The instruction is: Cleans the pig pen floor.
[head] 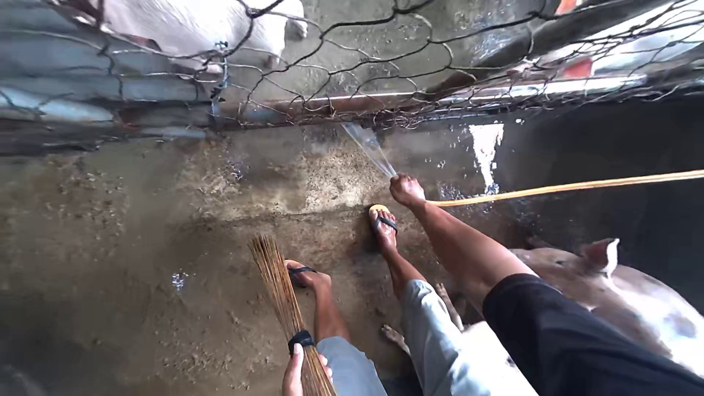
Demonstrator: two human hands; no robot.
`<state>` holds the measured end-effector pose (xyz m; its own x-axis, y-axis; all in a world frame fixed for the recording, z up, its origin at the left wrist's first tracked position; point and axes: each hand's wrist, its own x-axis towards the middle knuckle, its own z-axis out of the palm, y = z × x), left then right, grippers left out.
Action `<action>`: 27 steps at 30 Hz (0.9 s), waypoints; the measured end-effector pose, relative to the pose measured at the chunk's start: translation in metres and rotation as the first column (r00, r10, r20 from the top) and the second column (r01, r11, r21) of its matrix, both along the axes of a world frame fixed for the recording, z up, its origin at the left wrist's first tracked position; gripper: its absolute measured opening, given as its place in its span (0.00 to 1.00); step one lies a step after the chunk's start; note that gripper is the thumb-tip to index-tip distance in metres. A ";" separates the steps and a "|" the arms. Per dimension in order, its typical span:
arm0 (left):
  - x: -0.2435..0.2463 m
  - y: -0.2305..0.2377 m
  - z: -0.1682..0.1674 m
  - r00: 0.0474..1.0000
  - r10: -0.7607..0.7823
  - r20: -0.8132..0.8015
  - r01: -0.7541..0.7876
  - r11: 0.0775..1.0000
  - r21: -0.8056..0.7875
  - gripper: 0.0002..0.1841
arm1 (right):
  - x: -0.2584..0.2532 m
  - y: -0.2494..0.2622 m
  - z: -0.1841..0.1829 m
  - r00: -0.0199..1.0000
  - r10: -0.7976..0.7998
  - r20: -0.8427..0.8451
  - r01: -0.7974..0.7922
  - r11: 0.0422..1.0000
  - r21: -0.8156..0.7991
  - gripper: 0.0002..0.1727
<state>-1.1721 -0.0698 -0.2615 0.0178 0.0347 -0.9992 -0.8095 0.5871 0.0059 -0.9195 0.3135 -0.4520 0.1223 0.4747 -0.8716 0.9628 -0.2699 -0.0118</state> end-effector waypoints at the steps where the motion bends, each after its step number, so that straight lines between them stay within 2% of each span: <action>1: 0.003 0.001 -0.005 1.000 0.008 0.000 -0.008 1.000 0.004 0.29 | -0.004 -0.002 0.002 1.000 0.015 0.000 -0.015 1.000 -0.017 0.27; 7: 0.030 0.014 -0.034 0.989 0.140 -0.036 -0.138 0.989 0.048 0.29 | -0.028 -0.013 0.015 0.990 0.143 0.013 -0.142 0.988 -0.055 0.28; 10: 0.036 0.012 -0.044 0.985 0.168 -0.029 -0.166 0.984 0.069 0.27 | -0.037 -0.022 0.029 0.976 0.212 -0.047 -0.215 0.973 -0.081 0.29; 13: 0.040 0.009 -0.047 0.980 0.196 -0.030 -0.193 0.978 0.082 0.24 | -0.047 -0.033 0.059 0.970 0.224 -0.089 -0.235 0.963 -0.129 0.29; 16: 0.039 0.005 -0.046 0.972 0.230 -0.048 -0.225 0.970 0.089 0.25 | -0.055 -0.036 0.088 0.977 0.176 -0.118 -0.188 0.977 -0.097 0.28; 19: 0.033 0.004 -0.040 0.953 0.298 -0.050 -0.293 0.951 0.096 0.24 | -0.056 -0.034 0.099 0.979 0.151 -0.136 -0.155 0.988 -0.016 0.25; 22: 0.024 0.004 -0.025 0.945 0.323 -0.045 -0.318 0.944 0.093 0.24 | -0.056 -0.040 0.099 0.982 0.172 -0.081 -0.172 0.985 0.010 0.26; 27: -0.005 -0.001 0.026 0.918 0.385 -0.091 -0.382 0.923 0.051 0.31 | -0.058 -0.056 0.126 0.994 0.105 -0.003 -0.105 0.993 0.052 0.27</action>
